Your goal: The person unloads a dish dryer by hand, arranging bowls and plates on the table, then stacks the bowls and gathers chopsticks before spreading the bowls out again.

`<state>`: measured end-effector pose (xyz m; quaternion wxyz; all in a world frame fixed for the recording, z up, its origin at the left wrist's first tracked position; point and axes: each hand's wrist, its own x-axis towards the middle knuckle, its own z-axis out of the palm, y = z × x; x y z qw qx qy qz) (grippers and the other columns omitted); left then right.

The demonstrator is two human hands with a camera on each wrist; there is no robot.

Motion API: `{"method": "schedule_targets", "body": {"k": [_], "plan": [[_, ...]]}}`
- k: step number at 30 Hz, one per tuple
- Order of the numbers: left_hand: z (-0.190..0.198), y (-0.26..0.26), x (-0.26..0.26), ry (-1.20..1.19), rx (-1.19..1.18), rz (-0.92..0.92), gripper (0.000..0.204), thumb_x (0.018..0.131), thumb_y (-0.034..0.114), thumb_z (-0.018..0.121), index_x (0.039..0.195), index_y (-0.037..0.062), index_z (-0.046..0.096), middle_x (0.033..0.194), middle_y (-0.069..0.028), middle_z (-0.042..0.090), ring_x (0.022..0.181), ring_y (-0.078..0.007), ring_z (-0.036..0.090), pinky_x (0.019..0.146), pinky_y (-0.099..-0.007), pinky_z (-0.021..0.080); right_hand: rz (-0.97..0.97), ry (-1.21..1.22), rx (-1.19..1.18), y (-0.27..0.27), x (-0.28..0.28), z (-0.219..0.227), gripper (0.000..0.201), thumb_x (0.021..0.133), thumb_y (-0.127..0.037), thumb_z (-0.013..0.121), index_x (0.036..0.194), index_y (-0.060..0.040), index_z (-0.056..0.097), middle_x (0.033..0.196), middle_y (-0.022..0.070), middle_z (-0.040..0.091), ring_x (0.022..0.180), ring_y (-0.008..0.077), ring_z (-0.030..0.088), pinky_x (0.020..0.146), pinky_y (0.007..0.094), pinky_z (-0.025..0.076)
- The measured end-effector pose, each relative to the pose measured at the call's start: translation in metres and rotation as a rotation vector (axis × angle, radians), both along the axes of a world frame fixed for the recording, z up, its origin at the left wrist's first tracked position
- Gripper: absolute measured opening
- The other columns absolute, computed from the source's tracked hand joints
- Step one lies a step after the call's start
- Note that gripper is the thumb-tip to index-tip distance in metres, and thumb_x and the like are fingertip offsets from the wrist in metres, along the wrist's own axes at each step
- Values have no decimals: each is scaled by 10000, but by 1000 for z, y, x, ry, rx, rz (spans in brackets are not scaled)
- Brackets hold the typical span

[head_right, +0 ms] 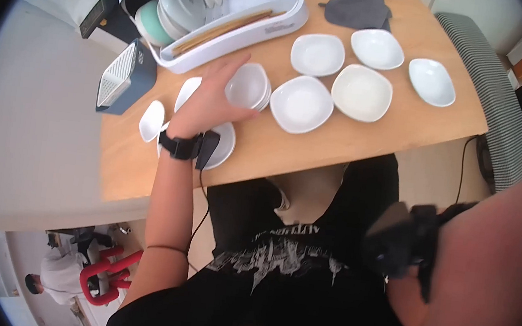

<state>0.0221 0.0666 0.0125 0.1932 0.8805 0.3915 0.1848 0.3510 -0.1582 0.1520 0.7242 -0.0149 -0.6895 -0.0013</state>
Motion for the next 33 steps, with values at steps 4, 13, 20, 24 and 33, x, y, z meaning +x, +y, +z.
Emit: {"method": "schedule_targets", "body": {"k": [4,13,20,24,33], "plan": [[1,-8,-1,3,-54,16,1094,693,308,1002,1633,89,487,1497,-231,561,1414,-435,490,1198,-501,439,-16,-7,-15,-1,-1,-8,411,994,-142,736,1374,-1,664,1392,170,701,1267,311,672,1100,396,514],[16,-14,-2,-13,-51,66,1100,695,249,1002,1644,92,468,1537,-213,535,1456,-407,479,1225,-476,418,48,-20,41,7,4,-17,427,983,-144,747,1376,-3,657,1394,171,696,1265,314,669,1089,394,517],[21,-27,-24,-65,142,49,1082,684,188,996,1634,104,485,1547,-169,550,1447,-384,502,1222,-482,415,3,41,-118,31,-14,-21,440,973,-145,755,1377,-5,652,1397,171,692,1264,317,666,1081,392,519],[27,-55,-42,-158,51,159,1023,682,194,1000,1590,101,537,1506,-175,550,1411,-387,505,1183,-472,459,-211,12,-484,82,-33,-44,447,968,-146,760,1378,-6,649,1398,172,690,1264,318,664,1076,391,521],[28,-98,-159,-114,38,525,1005,749,199,982,1616,66,493,1499,-191,558,1385,-375,541,1143,-489,487,-344,-1055,-805,191,-126,-138,1043,787,-284,941,1668,-106,412,1580,205,544,1517,433,425,1223,511,404]]}}
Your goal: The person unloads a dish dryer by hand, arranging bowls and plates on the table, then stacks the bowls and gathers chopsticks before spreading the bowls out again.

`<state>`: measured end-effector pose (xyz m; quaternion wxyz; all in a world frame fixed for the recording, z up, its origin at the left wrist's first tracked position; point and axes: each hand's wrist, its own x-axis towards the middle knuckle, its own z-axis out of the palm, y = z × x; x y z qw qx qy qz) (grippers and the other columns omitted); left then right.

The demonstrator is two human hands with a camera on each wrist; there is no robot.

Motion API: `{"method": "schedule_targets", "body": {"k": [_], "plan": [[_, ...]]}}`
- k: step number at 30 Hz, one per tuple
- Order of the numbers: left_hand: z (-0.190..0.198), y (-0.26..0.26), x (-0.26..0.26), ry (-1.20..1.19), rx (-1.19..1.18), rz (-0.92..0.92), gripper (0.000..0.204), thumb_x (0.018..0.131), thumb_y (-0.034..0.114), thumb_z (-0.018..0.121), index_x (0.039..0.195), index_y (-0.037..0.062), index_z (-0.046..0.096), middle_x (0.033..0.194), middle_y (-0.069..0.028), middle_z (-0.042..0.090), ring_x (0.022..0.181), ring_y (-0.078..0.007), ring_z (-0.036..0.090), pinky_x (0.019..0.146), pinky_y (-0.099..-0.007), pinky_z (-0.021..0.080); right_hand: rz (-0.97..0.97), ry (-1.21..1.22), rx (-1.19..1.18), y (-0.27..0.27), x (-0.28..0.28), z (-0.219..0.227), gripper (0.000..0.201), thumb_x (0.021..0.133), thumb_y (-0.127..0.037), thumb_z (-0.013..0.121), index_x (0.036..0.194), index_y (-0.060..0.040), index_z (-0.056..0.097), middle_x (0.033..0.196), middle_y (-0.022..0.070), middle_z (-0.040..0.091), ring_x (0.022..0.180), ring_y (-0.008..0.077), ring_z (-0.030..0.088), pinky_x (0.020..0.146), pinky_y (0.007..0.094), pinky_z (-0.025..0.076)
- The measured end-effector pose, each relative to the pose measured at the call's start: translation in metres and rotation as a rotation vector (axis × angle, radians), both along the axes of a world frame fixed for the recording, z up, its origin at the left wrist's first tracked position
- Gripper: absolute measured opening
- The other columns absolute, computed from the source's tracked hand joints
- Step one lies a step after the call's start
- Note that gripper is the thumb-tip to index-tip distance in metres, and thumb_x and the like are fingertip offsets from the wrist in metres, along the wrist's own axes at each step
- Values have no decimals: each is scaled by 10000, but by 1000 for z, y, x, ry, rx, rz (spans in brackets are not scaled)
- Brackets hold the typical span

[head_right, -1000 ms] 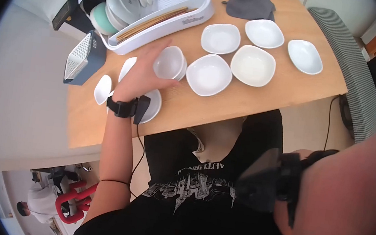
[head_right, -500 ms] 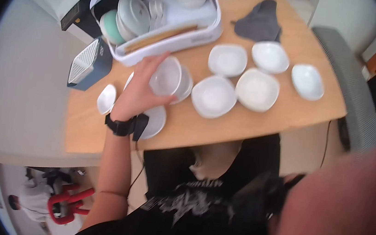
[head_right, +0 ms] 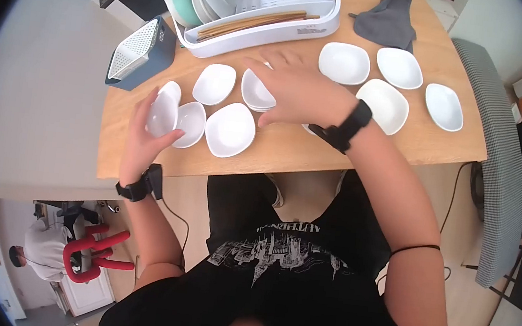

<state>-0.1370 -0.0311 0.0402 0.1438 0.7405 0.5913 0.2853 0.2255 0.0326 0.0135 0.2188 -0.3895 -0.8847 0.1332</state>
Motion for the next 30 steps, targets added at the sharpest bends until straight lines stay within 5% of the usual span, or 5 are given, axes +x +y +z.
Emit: {"method": "schedule_targets", "body": {"k": [12,17,22,28,30], "plan": [[-32,-30,-82,56,-170,260,965,831,304,941,1619,6,470,1479,-241,563,1368,-400,561,1136,-487,487,24,-112,-344,29,-20,15,1159,727,-318,942,1683,-52,343,1588,288,497,1518,447,407,1238,521,400],[-43,-22,-73,28,-158,226,983,819,303,939,1617,-18,463,1498,-262,553,1412,-421,520,1171,-514,450,-8,6,-62,16,-7,13,1110,742,-301,927,1669,-53,368,1570,271,499,1488,434,453,1238,499,401],[-45,-18,-67,62,-145,222,1057,787,253,956,1653,-2,406,1577,-260,481,1443,-426,498,1191,-523,441,-261,219,11,-40,71,40,1061,767,-224,921,1670,-81,382,1606,206,490,1489,385,463,1246,472,391],[-42,-20,-62,30,-100,154,1069,771,131,950,1673,41,383,1661,-240,377,1484,-420,470,1213,-509,437,-723,30,-11,-131,183,24,1083,741,-146,926,1672,-75,377,1546,230,511,1444,439,464,1218,518,414],[-22,-26,-47,230,47,235,1026,794,132,934,1668,64,401,1655,-229,407,1500,-418,462,1221,-506,431,-835,-15,-63,-148,197,15,1089,736,-132,925,1675,-84,377,1544,226,513,1449,435,461,1214,519,422]]}}
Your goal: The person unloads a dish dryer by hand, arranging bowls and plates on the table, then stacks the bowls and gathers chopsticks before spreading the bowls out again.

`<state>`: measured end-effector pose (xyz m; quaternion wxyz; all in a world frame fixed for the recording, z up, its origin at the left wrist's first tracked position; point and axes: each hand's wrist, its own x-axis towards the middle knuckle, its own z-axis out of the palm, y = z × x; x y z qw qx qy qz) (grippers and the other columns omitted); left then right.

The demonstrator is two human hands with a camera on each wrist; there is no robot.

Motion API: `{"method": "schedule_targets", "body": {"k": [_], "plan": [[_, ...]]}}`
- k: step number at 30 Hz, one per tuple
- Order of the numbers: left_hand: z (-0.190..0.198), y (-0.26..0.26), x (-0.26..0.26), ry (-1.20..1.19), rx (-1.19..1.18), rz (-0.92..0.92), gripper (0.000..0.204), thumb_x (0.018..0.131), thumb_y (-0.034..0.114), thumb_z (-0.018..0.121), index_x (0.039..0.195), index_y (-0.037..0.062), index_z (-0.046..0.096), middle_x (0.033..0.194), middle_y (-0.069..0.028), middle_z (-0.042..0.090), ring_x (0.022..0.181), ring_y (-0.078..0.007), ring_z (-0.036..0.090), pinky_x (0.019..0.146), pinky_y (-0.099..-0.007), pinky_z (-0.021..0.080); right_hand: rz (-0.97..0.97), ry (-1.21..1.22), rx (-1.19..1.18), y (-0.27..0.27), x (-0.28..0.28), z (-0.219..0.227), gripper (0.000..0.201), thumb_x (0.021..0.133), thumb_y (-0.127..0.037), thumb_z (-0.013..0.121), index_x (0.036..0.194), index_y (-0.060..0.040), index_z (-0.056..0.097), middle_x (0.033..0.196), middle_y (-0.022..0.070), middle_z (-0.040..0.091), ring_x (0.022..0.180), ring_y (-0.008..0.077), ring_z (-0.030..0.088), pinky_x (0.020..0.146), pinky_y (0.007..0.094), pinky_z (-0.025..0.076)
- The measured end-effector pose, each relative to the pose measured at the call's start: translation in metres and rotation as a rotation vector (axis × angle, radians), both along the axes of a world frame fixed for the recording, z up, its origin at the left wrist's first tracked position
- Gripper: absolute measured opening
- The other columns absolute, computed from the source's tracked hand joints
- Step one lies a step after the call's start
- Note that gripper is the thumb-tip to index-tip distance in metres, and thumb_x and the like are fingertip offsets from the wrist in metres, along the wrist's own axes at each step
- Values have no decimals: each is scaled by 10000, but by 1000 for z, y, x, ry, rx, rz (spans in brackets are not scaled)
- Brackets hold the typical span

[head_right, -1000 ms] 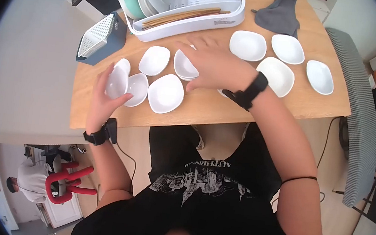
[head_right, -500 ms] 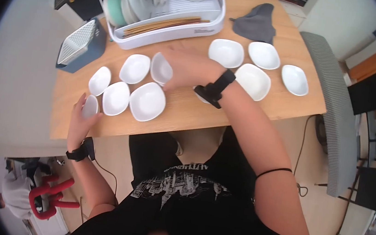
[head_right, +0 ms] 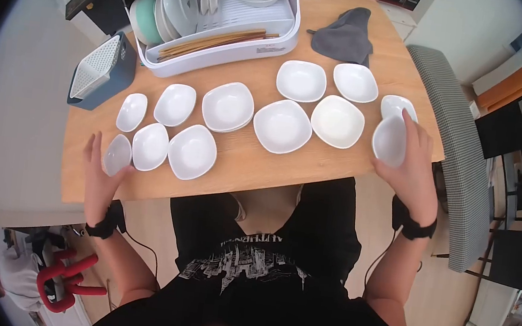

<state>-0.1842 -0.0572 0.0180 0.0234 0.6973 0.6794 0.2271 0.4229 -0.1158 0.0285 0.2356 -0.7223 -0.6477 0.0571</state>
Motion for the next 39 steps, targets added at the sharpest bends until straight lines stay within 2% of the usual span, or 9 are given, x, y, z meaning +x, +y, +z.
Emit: {"method": "schedule_targets", "body": {"k": [3,5,9,14,22,26,31,37,39], "plan": [[33,13,54,-151,81,-211,967,807,158,934,1639,63,450,1647,-222,443,1504,-421,463,1223,-509,428,57,-18,-43,-11,5,-11,1097,728,-111,926,1678,-94,377,1569,217,487,1461,431,455,1214,511,437],[35,33,94,-218,4,-470,923,823,144,927,1623,56,475,1658,-191,467,1510,-391,485,1245,-468,417,84,-3,-12,-5,-1,-17,1097,729,-110,929,1678,-110,379,1612,204,442,1471,432,448,1218,507,446],[25,70,174,-208,-209,-657,971,789,276,956,1618,76,491,1683,-247,425,1536,-460,426,1257,-495,394,102,56,23,9,-5,-21,1072,735,-110,927,1668,-115,400,1639,200,407,1485,440,437,1226,516,441],[0,102,214,-2,-255,-646,1097,752,324,970,1675,107,418,1664,-255,438,1532,-450,420,1261,-503,384,81,81,80,15,1,-30,1000,769,-138,938,1641,-113,450,1658,202,398,1500,453,422,1228,535,433],[6,108,227,110,-319,-533,1159,724,373,974,1697,124,395,1553,-248,526,1437,-438,498,1192,-518,424,84,141,167,4,14,-50,832,880,-192,884,1607,-94,492,1701,197,359,1522,439,385,1239,530,407],[6,111,226,18,-337,-545,1144,724,350,980,1689,117,412,1523,-247,546,1426,-441,511,1197,-504,435,27,151,250,2,17,-57,649,987,-184,780,1576,-81,528,1710,190,352,1536,419,366,1245,514,386],[5,115,216,-101,-303,-587,1116,729,334,985,1674,106,436,1530,-242,548,1442,-417,510,1217,-479,429,38,157,261,3,11,-65,577,1015,-155,740,1554,-74,548,1708,193,352,1535,418,369,1257,518,364],[21,121,217,-233,-129,-597,1043,770,331,969,1649,96,460,1531,-207,552,1469,-386,500,1227,-450,426,15,119,337,11,-1,-70,503,1062,-198,678,1532,-65,562,1691,201,383,1539,413,372,1265,523,330],[23,124,231,-399,-29,-614,1006,786,352,949,1628,73,474,1480,-230,553,1417,-392,509,1183,-471,462,-10,112,368,15,-1,-73,478,1078,-216,654,1524,-64,569,1685,201,395,1541,411,373,1267,523,320]]}}
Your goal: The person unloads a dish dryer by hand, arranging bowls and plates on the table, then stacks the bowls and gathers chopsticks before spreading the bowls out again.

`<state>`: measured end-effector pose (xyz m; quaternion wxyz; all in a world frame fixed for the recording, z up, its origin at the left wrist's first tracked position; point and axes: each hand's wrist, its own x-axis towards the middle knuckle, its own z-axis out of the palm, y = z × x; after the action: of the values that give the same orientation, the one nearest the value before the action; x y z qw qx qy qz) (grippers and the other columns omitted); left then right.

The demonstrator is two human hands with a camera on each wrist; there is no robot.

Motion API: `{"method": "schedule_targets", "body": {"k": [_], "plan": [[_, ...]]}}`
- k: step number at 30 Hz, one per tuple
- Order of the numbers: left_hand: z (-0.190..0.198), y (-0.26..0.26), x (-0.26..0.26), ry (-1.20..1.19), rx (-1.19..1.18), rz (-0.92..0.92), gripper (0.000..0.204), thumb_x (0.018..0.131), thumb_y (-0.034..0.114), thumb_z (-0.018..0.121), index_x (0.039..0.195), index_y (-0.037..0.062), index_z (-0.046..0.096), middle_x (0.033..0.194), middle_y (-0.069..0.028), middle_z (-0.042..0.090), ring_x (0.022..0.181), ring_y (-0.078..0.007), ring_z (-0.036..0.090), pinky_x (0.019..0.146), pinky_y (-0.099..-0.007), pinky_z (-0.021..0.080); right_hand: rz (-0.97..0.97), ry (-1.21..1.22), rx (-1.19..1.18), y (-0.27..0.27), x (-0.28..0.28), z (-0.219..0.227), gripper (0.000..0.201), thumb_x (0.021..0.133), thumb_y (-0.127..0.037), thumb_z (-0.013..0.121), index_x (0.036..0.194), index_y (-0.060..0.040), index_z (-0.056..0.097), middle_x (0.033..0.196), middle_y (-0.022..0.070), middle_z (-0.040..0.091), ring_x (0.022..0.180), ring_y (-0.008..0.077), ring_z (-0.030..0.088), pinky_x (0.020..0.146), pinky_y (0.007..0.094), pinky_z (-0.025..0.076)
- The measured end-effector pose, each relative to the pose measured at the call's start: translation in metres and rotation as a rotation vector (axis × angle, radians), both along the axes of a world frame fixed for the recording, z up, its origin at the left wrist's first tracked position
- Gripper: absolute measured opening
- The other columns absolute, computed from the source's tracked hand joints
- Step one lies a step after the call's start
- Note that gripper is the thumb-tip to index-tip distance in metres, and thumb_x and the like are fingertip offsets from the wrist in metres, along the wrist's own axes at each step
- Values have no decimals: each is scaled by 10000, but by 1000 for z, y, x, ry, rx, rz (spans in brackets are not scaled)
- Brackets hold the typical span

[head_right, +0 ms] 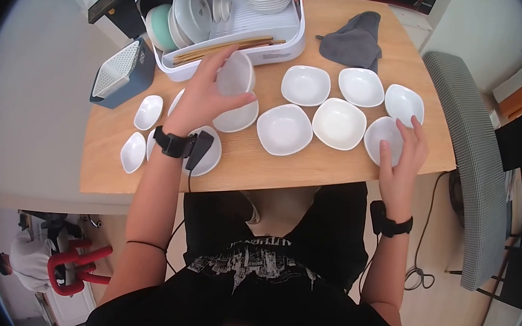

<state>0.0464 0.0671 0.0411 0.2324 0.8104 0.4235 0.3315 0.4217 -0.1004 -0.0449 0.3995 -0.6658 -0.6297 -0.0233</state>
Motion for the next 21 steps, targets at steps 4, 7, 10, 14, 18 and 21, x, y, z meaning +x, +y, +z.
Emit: {"method": "schedule_targets", "body": {"k": [4,7,10,14,18,21], "plan": [[-9,14,29,-49,-2,-22,1009,781,357,956,1624,76,477,1478,-226,545,1413,-382,511,1174,-465,470,-79,128,50,4,-2,-1,407,1121,-237,585,1487,-59,592,1665,197,421,1539,400,384,1265,517,314],[-23,24,42,-32,-22,-82,1014,768,359,965,1612,65,487,1485,-229,528,1422,-390,500,1176,-468,469,-90,175,63,4,-4,1,381,1135,-226,554,1470,-51,600,1652,200,431,1537,393,390,1266,511,316],[-31,26,50,6,-79,-90,1014,758,367,967,1601,54,498,1491,-236,514,1422,-418,491,1192,-477,454,-92,180,71,3,0,-6,368,1140,-211,536,1461,-44,602,1642,205,442,1536,388,395,1267,504,316],[-37,30,53,51,-49,-81,1007,749,356,963,1592,48,506,1512,-255,505,1429,-451,463,1218,-497,426,-85,195,73,2,3,-14,364,1141,-194,514,1457,-36,602,1634,204,458,1532,385,402,1267,502,317],[-34,30,55,144,-77,-51,998,754,365,949,1590,43,510,1529,-266,506,1431,-476,442,1224,-514,415,-97,202,75,3,2,-15,365,1142,-188,506,1459,-37,602,1632,203,465,1529,384,405,1264,501,324],[-35,33,55,210,-61,-43,1005,754,400,942,1591,42,516,1543,-271,508,1415,-488,449,1223,-527,407,-90,209,75,3,1,-14,367,1143,-189,502,1463,-40,601,1632,200,467,1525,383,409,1261,499,328]]}}
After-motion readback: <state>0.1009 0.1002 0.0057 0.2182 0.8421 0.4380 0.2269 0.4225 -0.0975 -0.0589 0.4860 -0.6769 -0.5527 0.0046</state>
